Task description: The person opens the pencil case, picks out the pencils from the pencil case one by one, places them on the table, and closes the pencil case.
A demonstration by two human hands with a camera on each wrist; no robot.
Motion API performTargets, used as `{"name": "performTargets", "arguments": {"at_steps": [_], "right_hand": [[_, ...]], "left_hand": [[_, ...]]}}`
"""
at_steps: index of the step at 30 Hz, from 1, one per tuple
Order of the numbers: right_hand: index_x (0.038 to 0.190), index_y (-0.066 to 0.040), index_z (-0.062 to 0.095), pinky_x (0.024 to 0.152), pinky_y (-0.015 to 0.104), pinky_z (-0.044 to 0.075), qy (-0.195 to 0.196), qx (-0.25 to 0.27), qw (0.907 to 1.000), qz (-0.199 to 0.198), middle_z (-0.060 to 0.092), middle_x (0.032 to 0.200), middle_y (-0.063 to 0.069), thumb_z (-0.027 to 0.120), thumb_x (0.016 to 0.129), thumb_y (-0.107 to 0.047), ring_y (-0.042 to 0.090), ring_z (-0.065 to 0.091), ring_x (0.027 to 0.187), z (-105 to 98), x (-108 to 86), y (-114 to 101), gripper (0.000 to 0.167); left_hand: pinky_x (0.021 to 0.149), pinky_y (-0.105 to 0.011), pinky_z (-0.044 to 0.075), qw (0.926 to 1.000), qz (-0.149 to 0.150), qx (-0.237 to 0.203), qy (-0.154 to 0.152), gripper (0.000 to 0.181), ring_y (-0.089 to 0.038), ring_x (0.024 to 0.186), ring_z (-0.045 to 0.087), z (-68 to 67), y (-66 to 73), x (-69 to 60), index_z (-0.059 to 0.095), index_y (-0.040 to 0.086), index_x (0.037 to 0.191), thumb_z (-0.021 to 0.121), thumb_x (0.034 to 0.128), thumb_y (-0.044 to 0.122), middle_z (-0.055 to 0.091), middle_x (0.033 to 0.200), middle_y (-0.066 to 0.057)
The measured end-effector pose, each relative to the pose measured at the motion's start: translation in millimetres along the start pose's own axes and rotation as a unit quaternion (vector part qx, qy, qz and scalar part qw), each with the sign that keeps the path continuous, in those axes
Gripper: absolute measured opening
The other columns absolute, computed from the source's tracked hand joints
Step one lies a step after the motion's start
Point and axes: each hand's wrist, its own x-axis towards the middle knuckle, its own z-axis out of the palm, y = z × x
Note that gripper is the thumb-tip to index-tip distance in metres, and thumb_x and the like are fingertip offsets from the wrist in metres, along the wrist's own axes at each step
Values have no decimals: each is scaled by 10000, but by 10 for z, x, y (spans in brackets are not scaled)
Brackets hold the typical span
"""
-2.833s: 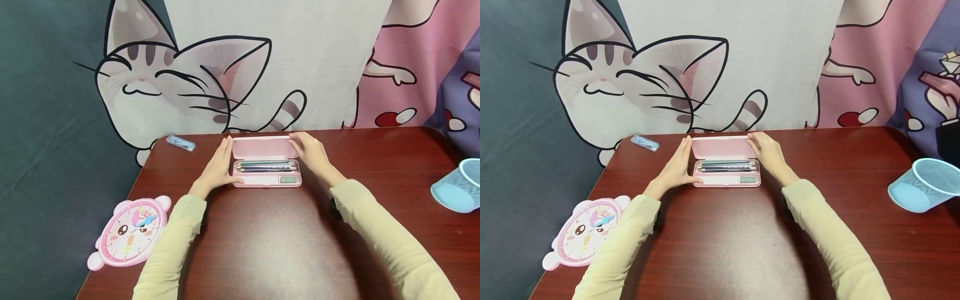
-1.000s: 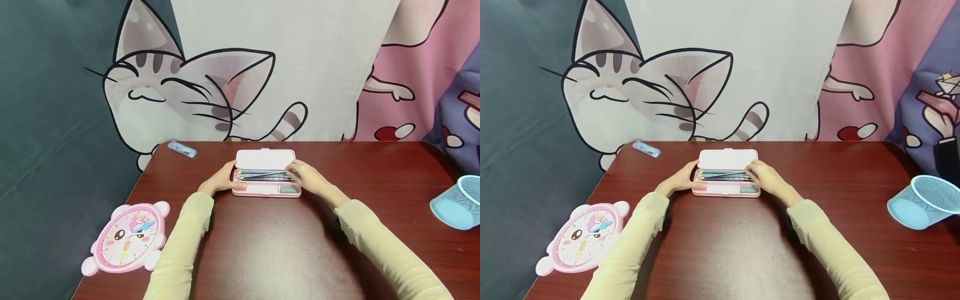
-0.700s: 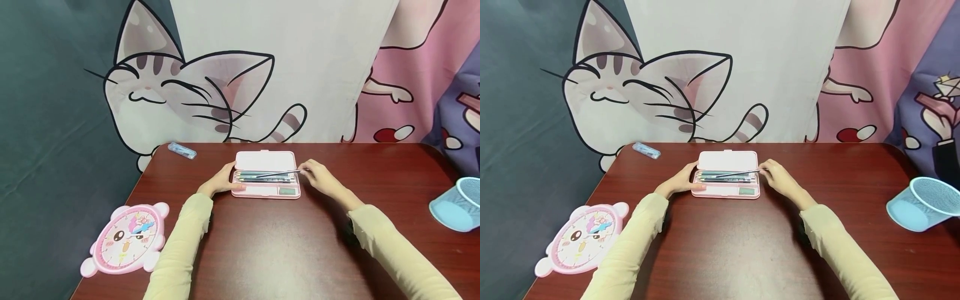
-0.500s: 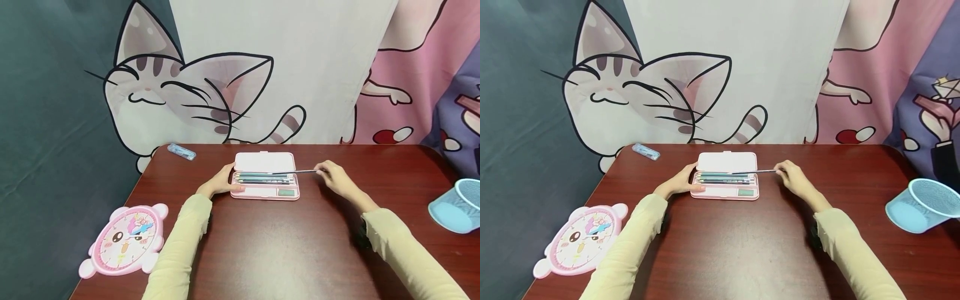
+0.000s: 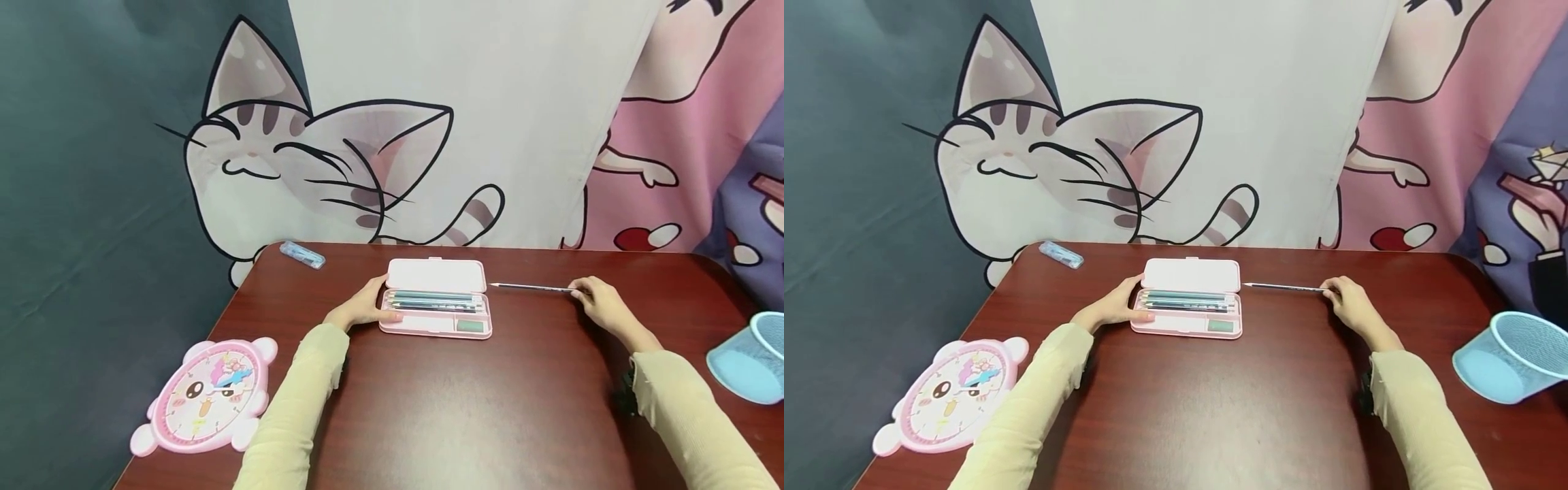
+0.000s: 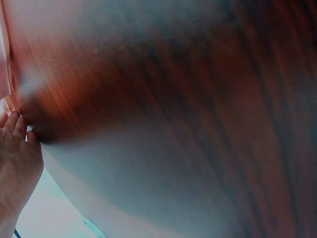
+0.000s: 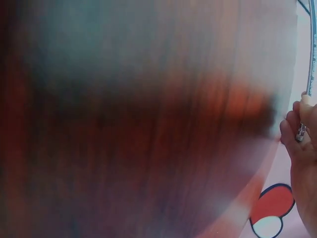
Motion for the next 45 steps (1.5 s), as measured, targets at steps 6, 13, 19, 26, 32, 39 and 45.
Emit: {"name": "performTargets", "arguments": {"at_steps": [6,13,19,26,32,39,45], "right_hand": [[766,23,622,619,328,389,-270,-95,9993,254,583,746,169,643,766,80,239,500,677,-13,-67,152,60],[745,23,660,590,299,407,-237,-92,9994,253,599,740,163,692,734,52,186,507,646,-7,20,172,44],[785,70,649,617,355,420,-373,41,9984,422,581,794,219,676,756,44,294,539,690,7,67,148,48],[812,77,652,647,382,419,-472,54,9982,365,585,808,234,659,751,74,313,538,721,11,78,146,62],[851,112,628,724,492,411,-728,-16,9969,308,577,830,262,618,765,94,378,536,785,4,63,141,88],[894,136,611,777,543,386,-736,-35,9965,389,557,881,306,593,776,102,443,516,853,16,28,117,125],[973,170,572,814,569,367,-825,-168,9947,593,517,950,346,591,797,56,469,479,899,-8,55,75,211]], "left_hand": [[1125,-390,208,10000,7,36,-88,1042,-207,1363,238,65,-5,8,150,133,1467,778,684,412,232,1488,-84],[1124,-401,208,10000,16,54,-50,1046,-210,1364,234,31,-8,17,140,128,1468,774,687,415,223,1490,-86],[1125,-404,206,9998,-2,143,-100,1043,-215,1367,227,-12,-14,17,125,139,1470,764,696,420,207,1496,-84],[1125,-408,202,9997,-28,184,-132,1054,-212,1373,218,-9,-28,13,111,151,1473,759,695,440,199,1500,-77],[1121,-411,211,9999,68,110,-97,1044,-224,1372,223,2,-12,15,128,119,1470,768,697,408,207,1497,-100],[1123,-400,209,9999,106,38,-62,1042,-224,1372,223,11,-14,19,137,102,1466,777,694,383,209,1496,-110],[1123,-399,211,9999,105,71,-50,1044,-225,1374,223,2,-13,18,133,100,1467,778,695,378,209,1496,-114]]}}
